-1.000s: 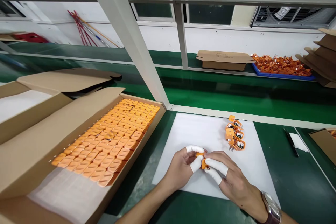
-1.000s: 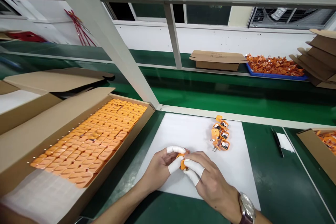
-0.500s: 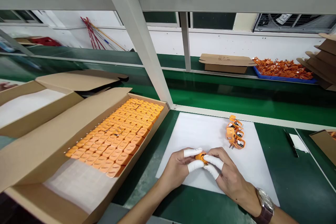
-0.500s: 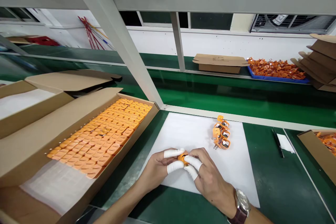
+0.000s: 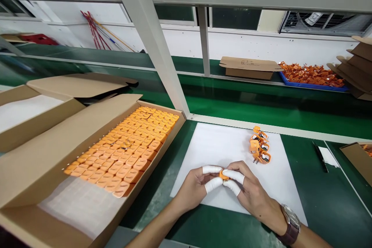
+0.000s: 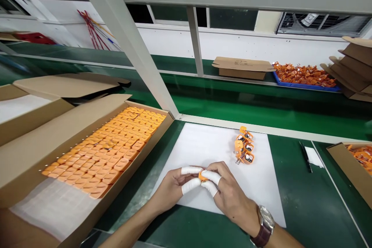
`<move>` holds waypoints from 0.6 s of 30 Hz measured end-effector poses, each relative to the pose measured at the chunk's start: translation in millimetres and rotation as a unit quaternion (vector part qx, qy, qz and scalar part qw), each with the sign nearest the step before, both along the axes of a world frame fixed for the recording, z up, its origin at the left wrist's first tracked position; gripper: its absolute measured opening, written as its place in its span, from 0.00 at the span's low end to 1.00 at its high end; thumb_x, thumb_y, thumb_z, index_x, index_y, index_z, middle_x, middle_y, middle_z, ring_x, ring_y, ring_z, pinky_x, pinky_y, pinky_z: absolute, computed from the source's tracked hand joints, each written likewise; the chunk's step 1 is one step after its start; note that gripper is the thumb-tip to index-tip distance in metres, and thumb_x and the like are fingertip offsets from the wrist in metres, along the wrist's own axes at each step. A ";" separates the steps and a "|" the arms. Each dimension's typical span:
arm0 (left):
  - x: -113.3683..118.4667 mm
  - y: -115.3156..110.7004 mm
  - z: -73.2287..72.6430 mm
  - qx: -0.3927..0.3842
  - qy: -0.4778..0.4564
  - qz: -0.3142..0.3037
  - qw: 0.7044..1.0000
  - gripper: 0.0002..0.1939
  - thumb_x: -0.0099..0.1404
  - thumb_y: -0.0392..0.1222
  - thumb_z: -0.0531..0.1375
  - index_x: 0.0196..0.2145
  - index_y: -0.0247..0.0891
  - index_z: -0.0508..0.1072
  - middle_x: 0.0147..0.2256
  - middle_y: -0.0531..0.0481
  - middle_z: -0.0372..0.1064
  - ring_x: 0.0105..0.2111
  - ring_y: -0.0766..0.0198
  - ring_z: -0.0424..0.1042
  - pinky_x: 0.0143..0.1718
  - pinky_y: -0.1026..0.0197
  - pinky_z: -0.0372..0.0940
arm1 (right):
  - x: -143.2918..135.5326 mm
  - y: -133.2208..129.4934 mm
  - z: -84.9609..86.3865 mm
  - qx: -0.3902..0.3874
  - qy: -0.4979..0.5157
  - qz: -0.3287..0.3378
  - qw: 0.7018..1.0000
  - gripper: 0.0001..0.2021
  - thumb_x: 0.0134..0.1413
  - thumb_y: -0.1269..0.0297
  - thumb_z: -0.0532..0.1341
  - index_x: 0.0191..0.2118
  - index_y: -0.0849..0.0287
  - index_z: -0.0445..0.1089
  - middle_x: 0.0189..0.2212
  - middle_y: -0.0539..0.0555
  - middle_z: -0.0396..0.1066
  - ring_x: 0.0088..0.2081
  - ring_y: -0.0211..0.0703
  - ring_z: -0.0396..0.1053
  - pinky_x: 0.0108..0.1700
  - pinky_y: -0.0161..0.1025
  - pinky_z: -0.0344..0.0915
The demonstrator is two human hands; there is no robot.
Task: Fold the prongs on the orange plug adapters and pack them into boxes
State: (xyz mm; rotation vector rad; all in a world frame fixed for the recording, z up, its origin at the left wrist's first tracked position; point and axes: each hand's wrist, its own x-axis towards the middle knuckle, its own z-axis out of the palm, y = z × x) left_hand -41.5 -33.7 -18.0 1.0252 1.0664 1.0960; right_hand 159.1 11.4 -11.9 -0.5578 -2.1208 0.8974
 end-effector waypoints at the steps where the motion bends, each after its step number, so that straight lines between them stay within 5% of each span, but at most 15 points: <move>1: 0.2 -1.0 -1.2 0.000 -0.003 0.006 1.000 0.21 0.55 0.44 0.72 0.45 0.37 0.78 0.43 0.43 0.80 0.43 0.52 0.78 0.51 0.50 0.72 | -0.1 0.5 -0.8 -0.013 0.002 -0.005 1.000 0.21 0.65 0.75 0.56 0.60 0.49 0.62 0.47 0.57 0.66 0.48 0.48 0.69 0.47 0.46 0.72; 4: 2.4 -4.2 -6.3 0.036 0.029 0.027 0.999 0.28 0.52 0.41 0.75 0.51 0.39 0.76 0.49 0.43 0.77 0.46 0.53 0.76 0.52 0.52 0.71 | 0.1 0.8 -4.0 -0.068 0.012 -0.029 0.997 0.18 0.66 0.75 0.56 0.57 0.49 0.65 0.47 0.56 0.66 0.47 0.46 0.70 0.48 0.44 0.71; 10: 6.3 -7.3 -11.2 0.072 0.050 -0.013 0.996 0.24 0.66 0.39 0.65 0.58 0.47 0.71 0.53 0.47 0.74 0.50 0.54 0.74 0.54 0.55 0.70 | 4.1 2.7 -2.6 -0.065 0.005 -0.009 0.998 0.21 0.65 0.76 0.57 0.60 0.49 0.64 0.48 0.56 0.66 0.48 0.46 0.69 0.49 0.43 0.70; 18: 5.1 -4.2 -8.5 0.089 0.048 -0.006 0.995 0.20 0.66 0.40 0.64 0.56 0.49 0.75 0.58 0.45 0.69 0.54 0.51 0.72 0.54 0.52 0.70 | 9.3 6.2 7.8 -0.051 -0.062 0.032 0.996 0.27 0.64 0.81 0.52 0.63 0.49 0.59 0.51 0.59 0.63 0.51 0.47 0.65 0.52 0.47 0.69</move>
